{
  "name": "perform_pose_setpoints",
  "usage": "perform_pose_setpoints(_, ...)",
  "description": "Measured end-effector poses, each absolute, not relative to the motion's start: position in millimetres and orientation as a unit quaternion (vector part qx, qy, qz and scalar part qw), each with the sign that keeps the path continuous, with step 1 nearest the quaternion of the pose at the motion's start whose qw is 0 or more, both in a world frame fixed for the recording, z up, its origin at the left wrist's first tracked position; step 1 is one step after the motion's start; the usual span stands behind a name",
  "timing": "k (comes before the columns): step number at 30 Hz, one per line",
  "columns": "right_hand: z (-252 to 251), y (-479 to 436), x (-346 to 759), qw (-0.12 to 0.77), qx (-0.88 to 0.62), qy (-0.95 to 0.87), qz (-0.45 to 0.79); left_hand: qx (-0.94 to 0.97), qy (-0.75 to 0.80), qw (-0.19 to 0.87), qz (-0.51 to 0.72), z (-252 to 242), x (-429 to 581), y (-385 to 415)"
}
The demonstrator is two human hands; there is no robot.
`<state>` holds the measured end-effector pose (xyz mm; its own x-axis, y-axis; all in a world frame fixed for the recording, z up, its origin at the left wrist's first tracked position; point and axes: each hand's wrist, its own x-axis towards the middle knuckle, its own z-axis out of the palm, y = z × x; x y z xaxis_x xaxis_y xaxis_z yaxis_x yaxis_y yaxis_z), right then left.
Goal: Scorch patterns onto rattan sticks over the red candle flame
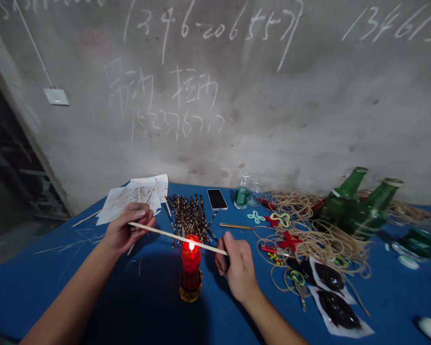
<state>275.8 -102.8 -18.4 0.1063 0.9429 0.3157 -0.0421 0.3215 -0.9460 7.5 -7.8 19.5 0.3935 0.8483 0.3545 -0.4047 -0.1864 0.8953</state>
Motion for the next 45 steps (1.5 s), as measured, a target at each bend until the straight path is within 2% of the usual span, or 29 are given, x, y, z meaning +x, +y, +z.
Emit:
perform_pose_setpoints(21,-23.0,-108.8,276.9,0.594,-0.336,-0.580,0.444,0.524,0.287,0.541,0.592,24.1,14.7,-2.9)
perform_pose_setpoints(45,-25.8,-106.4,285.0,0.560,-0.383,-0.624,0.387,0.486,0.273,0.543,0.628,20.7,19.7,-0.8)
